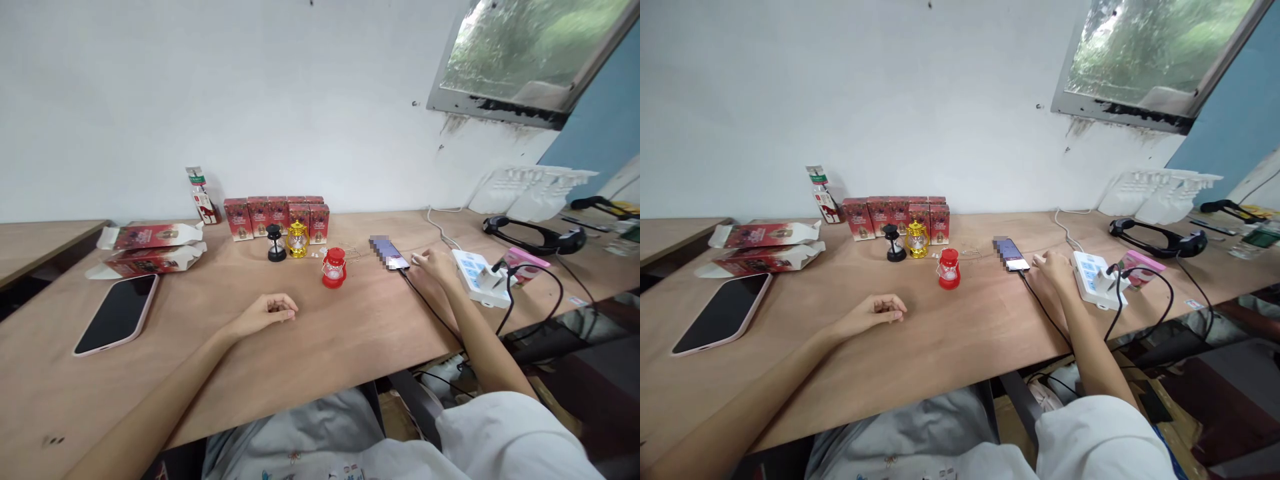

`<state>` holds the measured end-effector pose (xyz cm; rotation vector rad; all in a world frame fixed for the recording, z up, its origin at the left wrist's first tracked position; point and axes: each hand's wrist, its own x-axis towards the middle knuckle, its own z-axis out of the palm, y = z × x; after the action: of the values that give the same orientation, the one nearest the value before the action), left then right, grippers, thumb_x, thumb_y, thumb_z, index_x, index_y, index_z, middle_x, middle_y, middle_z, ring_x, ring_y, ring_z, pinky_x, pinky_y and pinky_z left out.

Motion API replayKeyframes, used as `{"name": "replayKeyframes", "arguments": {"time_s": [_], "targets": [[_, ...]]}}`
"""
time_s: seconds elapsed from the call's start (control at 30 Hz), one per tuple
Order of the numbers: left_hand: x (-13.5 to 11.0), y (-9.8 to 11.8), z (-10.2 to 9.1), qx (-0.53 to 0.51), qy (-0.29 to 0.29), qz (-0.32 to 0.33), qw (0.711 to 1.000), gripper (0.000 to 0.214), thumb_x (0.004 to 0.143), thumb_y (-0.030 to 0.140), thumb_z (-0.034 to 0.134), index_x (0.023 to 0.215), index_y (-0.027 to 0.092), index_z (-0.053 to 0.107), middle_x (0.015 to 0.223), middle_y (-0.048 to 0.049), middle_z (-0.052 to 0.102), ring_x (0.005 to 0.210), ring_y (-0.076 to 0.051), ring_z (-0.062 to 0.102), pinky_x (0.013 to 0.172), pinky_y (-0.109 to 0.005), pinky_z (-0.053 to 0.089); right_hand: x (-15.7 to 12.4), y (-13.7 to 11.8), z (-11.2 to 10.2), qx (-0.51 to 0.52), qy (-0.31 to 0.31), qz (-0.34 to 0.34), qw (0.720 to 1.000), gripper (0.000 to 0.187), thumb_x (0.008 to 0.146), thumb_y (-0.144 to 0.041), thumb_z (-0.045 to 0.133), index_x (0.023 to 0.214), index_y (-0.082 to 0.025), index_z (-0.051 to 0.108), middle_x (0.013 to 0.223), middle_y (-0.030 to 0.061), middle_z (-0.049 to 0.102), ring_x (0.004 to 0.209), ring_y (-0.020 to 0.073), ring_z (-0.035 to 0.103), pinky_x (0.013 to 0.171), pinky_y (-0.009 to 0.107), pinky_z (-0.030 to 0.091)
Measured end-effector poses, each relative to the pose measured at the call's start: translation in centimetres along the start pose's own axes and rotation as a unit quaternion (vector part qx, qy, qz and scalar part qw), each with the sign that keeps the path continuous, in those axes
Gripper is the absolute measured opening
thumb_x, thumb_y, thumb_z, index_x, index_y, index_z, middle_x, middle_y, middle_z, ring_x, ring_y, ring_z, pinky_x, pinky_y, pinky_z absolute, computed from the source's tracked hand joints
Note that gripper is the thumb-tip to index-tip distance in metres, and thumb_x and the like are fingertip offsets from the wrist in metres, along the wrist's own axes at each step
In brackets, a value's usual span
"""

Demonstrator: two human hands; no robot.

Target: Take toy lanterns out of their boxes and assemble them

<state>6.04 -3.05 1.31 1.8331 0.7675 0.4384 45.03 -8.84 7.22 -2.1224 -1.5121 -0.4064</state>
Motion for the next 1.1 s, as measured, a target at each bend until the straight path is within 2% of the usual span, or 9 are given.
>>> {"name": "replayKeyframes", "arguments": {"time_s": [0.23, 0.33, 0.5, 0.53, 0.63, 0.73, 0.8, 0.93, 1.1], "targets": [[0.0, 0.0, 0.1, 0.006, 0.005, 0.001, 1.0, 0.035, 0.073, 0.047, 0.062, 0.085, 0.015, 0.06, 0.075, -0.0025, 0.066, 0.067, -0.011, 0.055, 0.066, -0.024, 0.042, -1.2, -0.2, -0.3, 0.155, -0.023, 0.043, 0.987, 0.029, 0.09, -0.034, 0.054, 0.115, -0.021, 0.056, 0.12, 0.0075, 0.056, 0.103, 0.0183, 0.058, 0.086, 0.037, 0.051], [-0.1, 0.2, 0.4, -0.002, 0.052, 0.007, 0.999, 0.036, 0.074, 0.05, 0.061, 0.079, 0.015, 0.059, 0.07, -0.0015, 0.063, 0.063, -0.011, 0.053, 0.064, -0.024, 0.042, -1.2, -0.8, -0.9, 0.22, -0.035, 0.046, 0.974, 0.031, 0.09, -0.034, 0.054, 0.117, -0.019, 0.055, 0.12, 0.0078, 0.056, 0.103, 0.0191, 0.058, 0.086, 0.039, 0.051], [-0.2, 1.1, 2.0, -0.024, 0.127, 0.03, 0.991, 0.042, 0.076, 0.057, 0.057, 0.074, 0.015, 0.054, 0.064, 0.0008, 0.058, 0.058, -0.01, 0.049, 0.06, -0.023, 0.041, -4.9, -5.5, 0.8, 0.339, -0.098, 0.035, 0.935, 0.03, 0.09, -0.041, 0.05, 0.102, -0.015, 0.059, 0.101, 0.0068, 0.063, 0.089, 0.0174, 0.062, 0.073, 0.035, 0.055], [-0.3, 1.3, 2.4, -0.034, 0.115, 0.037, 0.992, 0.043, 0.076, 0.058, 0.056, 0.075, 0.015, 0.053, 0.064, 0.0009, 0.057, 0.059, -0.01, 0.049, 0.06, -0.023, 0.04, -6.3, -7.1, 1.4, 0.382, -0.126, 0.029, 0.915, 0.031, 0.091, -0.044, 0.045, 0.09, -0.016, 0.059, 0.089, 0.0048, 0.064, 0.081, 0.0159, 0.063, 0.067, 0.031, 0.055], [-0.7, 1.8, 3.4, -0.04, 0.038, 0.052, 0.997, 0.043, 0.078, 0.058, 0.054, 0.078, 0.014, 0.054, 0.065, 0.0013, 0.057, 0.06, -0.009, 0.048, 0.059, -0.022, 0.039, -10.7, -11.9, 3.1, 0.6, -0.309, 0.014, 0.738, 0.032, 0.08, -0.048, 0.058, 0.071, -0.018, 0.051, 0.072, -0.0002, 0.061, 0.066, 0.0124, 0.059, 0.06, 0.026, 0.051], [-1.0, 1.9, 3.8, 0.006, -0.036, 0.058, 0.998, 0.044, 0.079, 0.055, 0.055, 0.065, 0.014, 0.052, 0.057, 0.0045, 0.046, 0.055, -0.007, 0.04, 0.053, -0.019, 0.03, -13.6, -15.0, 4.0, 0.624, -0.418, -0.012, 0.66, 0.035, 0.074, -0.048, 0.066, 0.068, -0.018, 0.048, 0.063, -0.0037, 0.056, 0.06, 0.0101, 0.055, 0.059, 0.025, 0.047], [-1.2, 1.7, 3.8, 0.03, -0.063, 0.054, 0.996, 0.047, 0.079, 0.055, 0.055, 0.058, 0.013, 0.049, 0.054, 0.0054, 0.04, 0.053, -0.006, 0.035, 0.05, -0.019, 0.026, -14.4, -15.7, 4.3, 0.62, -0.433, -0.008, 0.655, 0.036, 0.073, -0.049, 0.065, 0.068, -0.018, 0.048, 0.063, -0.0043, 0.054, 0.059, 0.0098, 0.055, 0.059, 0.025, 0.047], [-1.2, 1.4, 3.4, 0.024, -0.087, 0.048, 0.995, 0.04, 0.074, 0.051, 0.064, 0.065, 0.012, 0.058, 0.057, 0.0045, 0.049, 0.054, -0.006, 0.038, 0.051, -0.019, 0.028, -14.6, -15.3, 4.3, 0.617, -0.41, 0.006, 0.671, 0.038, 0.076, -0.055, 0.06, 0.072, -0.018, 0.05, 0.065, -0.0035, 0.056, 0.06, 0.0102, 0.057, 0.06, 0.025, 0.047], [-1.2, 1.6, 3.4, 0.03, -0.093, 0.039, 0.994, 0.037, 0.073, 0.047, 0.067, 0.065, 0.011, 0.062, 0.059, 0.0019, 0.056, 0.054, -0.007, 0.044, 0.052, -0.019, 0.032, -14.7, -15.3, 4.0, 0.643, -0.412, 0.04, 0.644, 0.043, 0.075, -0.061, 0.058, 0.077, -0.019, 0.048, 0.067, -0.0031, 0.06, 0.059, 0.0101, 0.058, 0.06, 0.026, 0.048]]}}
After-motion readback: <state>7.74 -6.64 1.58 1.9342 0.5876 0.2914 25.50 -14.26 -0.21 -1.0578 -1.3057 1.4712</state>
